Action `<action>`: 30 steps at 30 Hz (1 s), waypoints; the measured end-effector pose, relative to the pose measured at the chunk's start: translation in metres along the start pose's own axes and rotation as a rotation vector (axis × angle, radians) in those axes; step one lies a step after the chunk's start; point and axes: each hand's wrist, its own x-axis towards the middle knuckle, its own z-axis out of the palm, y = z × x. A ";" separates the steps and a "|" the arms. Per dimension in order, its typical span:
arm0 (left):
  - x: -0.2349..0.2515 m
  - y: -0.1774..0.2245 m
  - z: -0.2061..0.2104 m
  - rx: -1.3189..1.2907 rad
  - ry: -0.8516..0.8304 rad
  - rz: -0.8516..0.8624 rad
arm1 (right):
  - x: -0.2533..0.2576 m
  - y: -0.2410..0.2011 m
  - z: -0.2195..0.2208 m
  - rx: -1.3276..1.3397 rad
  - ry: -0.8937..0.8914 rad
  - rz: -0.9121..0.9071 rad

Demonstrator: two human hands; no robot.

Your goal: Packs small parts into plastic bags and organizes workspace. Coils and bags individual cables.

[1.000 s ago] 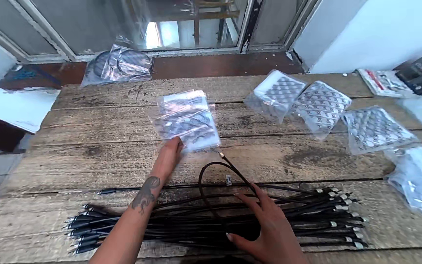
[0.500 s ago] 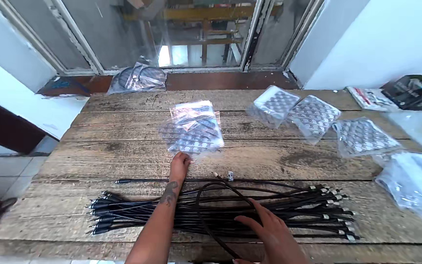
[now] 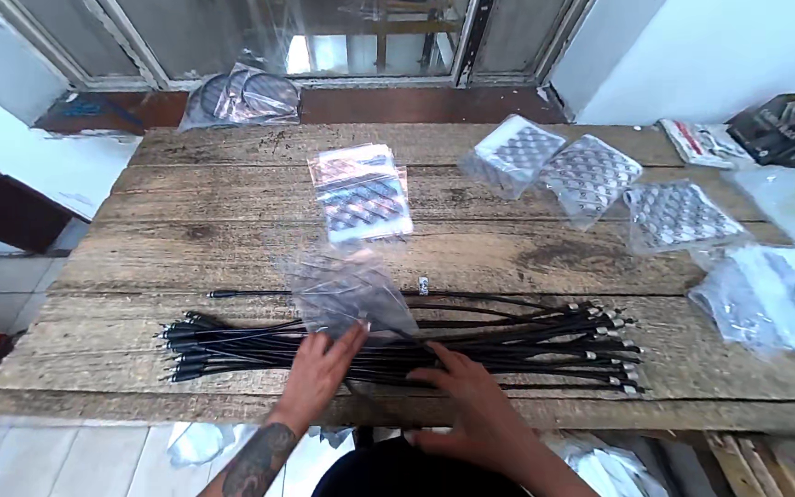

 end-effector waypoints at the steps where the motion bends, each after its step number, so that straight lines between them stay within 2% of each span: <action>1: 0.000 0.014 -0.003 -0.017 -0.002 0.012 | 0.010 0.006 0.002 0.035 0.018 0.049; 5: 0.019 0.060 -0.005 -0.134 -0.072 -0.048 | 0.020 0.006 0.020 0.135 0.170 0.294; 8: 0.033 0.086 -0.005 -0.249 -0.101 -0.056 | 0.009 -0.011 0.039 0.090 0.329 0.261; 10: 0.032 0.102 -0.010 -0.307 -0.019 -0.027 | 0.019 -0.009 0.043 0.061 0.390 0.271; 11: 0.028 0.108 -0.012 -0.336 0.051 -0.056 | 0.025 -0.003 0.047 0.048 0.423 0.271; 12: 0.022 0.111 -0.015 -0.377 0.114 -0.156 | 0.031 0.006 0.051 0.064 0.462 0.274; 13: 0.016 0.112 -0.015 -0.421 0.154 -0.335 | 0.036 0.012 0.055 0.074 0.485 0.286; 14: 0.012 0.109 -0.014 -0.461 0.120 -0.546 | 0.040 0.012 0.058 0.093 0.477 0.318; 15: 0.008 0.102 -0.012 -0.516 -0.006 -0.742 | 0.041 0.008 0.059 0.125 0.451 0.362; 16: 0.004 0.097 -0.009 -0.610 -0.175 -0.873 | 0.041 0.004 0.062 0.145 0.433 0.394; 17: 0.001 0.095 -0.009 -0.731 -0.341 -0.914 | 0.042 0.002 0.066 0.129 0.447 0.384; 19: -0.005 0.102 -0.009 -0.920 -0.510 -0.733 | 0.050 0.000 0.073 0.066 0.459 0.360; 21: -0.009 0.105 -0.007 -1.030 -0.574 -0.571 | 0.063 -0.002 0.064 -0.003 0.268 0.450; 22: -0.010 0.102 -0.007 -1.047 -0.605 -0.576 | 0.068 -0.001 0.059 -0.028 0.181 0.460; 24: -0.014 0.095 -0.007 -1.037 -0.635 -0.698 | 0.063 0.005 0.056 -0.055 0.099 0.375; 26: -0.021 0.091 -0.007 -1.027 -0.626 -0.819 | 0.036 0.014 0.063 -0.015 0.114 0.193; 28: -0.025 0.089 -0.008 -1.025 -0.617 -0.864 | 0.009 0.025 0.065 -0.048 0.079 -0.002; 30: -0.027 0.089 -0.010 -1.022 -0.618 -0.845 | -0.003 0.037 0.065 -0.190 0.090 -0.144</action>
